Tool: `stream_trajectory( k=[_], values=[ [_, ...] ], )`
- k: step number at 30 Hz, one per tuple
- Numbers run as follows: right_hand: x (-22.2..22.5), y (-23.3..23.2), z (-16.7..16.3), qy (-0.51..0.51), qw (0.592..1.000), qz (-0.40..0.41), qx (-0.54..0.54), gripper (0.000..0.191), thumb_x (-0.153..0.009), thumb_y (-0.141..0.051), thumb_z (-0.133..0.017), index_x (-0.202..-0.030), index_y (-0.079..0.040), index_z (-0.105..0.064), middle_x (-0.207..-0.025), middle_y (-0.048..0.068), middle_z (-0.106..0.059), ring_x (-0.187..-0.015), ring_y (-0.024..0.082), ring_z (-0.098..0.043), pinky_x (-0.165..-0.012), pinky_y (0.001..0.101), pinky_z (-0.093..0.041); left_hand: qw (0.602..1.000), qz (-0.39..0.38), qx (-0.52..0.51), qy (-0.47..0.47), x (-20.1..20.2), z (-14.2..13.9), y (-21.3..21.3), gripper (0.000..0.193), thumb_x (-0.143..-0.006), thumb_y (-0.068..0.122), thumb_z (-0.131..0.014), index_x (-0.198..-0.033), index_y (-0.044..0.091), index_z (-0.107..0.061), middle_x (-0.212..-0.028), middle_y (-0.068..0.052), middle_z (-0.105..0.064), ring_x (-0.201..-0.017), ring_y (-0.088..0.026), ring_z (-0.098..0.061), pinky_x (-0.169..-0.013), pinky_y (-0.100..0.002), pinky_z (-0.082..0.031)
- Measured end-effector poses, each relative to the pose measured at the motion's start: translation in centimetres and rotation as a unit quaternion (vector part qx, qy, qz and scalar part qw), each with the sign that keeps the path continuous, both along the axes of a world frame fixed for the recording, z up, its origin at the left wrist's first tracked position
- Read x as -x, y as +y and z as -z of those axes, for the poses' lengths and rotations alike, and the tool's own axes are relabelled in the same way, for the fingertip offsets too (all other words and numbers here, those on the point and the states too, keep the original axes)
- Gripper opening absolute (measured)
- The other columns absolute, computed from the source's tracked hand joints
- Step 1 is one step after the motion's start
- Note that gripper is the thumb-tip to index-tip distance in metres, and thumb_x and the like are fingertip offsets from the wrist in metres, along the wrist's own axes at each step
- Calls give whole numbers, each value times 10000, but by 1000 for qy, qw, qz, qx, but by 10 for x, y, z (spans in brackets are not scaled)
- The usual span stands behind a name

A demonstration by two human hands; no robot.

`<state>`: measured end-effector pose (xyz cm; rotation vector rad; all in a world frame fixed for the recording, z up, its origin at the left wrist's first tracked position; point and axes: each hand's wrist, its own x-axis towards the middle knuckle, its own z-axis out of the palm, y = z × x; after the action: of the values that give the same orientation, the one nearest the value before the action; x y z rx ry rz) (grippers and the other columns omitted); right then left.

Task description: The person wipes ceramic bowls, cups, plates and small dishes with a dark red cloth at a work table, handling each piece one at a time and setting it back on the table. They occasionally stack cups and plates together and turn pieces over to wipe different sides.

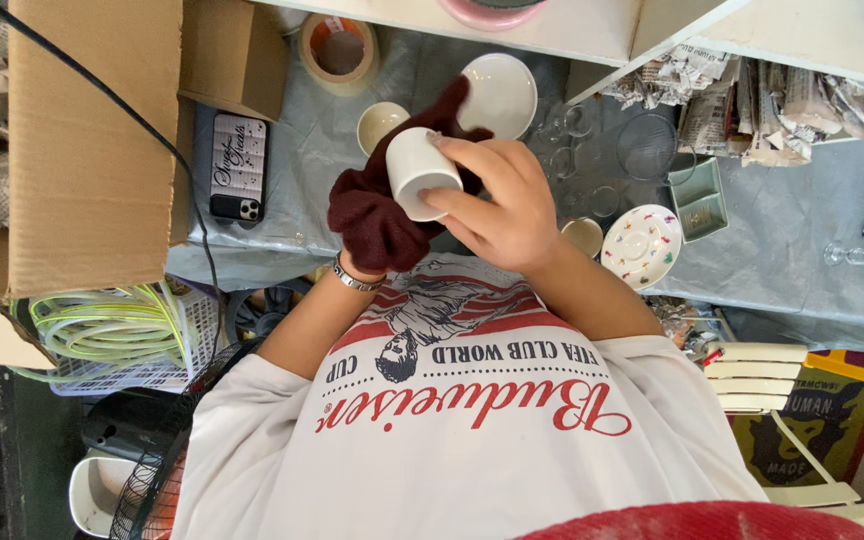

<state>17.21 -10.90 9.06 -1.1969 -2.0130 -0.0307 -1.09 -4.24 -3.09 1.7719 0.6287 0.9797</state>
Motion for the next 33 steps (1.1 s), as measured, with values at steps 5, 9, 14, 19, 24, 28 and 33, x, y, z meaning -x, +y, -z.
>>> stream_trajectory(
  k=[5,9,14,19,24,28,33],
  values=[
    [3,2,3,110,994,1,-2,516,-850,-107,-946,-1226,-86,-594,-1371,164,-640,-1084,340,-662,-936,430,-525,998,-16,-45,40,-4,-34,1,607,-820,310,-762,-1354,69,-599,-1239,-76,-691,-1031,-212,-650,-882,-302,-482],
    [0,0,5,171,985,-1,21,658,-880,-155,-955,-1355,-40,-514,-1370,120,-632,-1159,351,-661,-1029,436,-514,987,-53,-124,85,-3,-39,1,557,-850,274,-747,-1345,58,-612,-1231,-81,-707,-1007,-212,-659,-877,-293,-472],
    [-4,-2,2,136,985,24,107,674,-808,-146,-915,-1366,-54,-549,-1412,119,-633,-1231,345,-589,-1093,449,-467,998,-19,-40,45,2,-41,-2,494,-888,230,-728,-1334,43,-628,-1221,-87,-727,-977,-211,-671,-872,-281,-460],
    [-3,-14,6,134,985,55,96,605,-801,-103,-876,-1312,-114,-553,-1445,90,-642,-1246,313,-575,-1109,433,-355,999,15,44,27,-2,-39,-4,341,-904,239,-736,-1205,80,-708,-1134,-56,-756,-975,-193,-727,-877,-286,-535],
    [-9,-29,14,148,983,69,83,608,-819,-134,-892,-1332,-120,-565,-1389,88,-655,-1238,307,-590,-1068,404,-372,959,-57,-219,169,-11,-30,-6,239,-808,240,-748,-1004,103,-758,-1083,-83,-755,-933,-272,-695,-840,-367,-498],
    [-15,-41,23,148,983,89,60,618,-771,-145,-892,-1315,-83,-606,-1293,137,-622,-1178,325,-593,-1008,434,-460,999,2,30,39,-11,-31,-11,259,-925,138,-677,-1180,115,-719,-1176,-63,-757,-1058,-213,-711,-932,-330,-504],
    [-24,-59,33,213,968,101,85,612,-795,-115,-870,-1341,-63,-596,-1322,169,-581,-1176,334,-611,-1014,429,-517,824,181,436,-314,-13,-42,-9,599,-1019,-1,-588,-1594,-31,-424,-1523,-130,-595,-1328,-195,-594,-1139,-312,-468]
  ],
)
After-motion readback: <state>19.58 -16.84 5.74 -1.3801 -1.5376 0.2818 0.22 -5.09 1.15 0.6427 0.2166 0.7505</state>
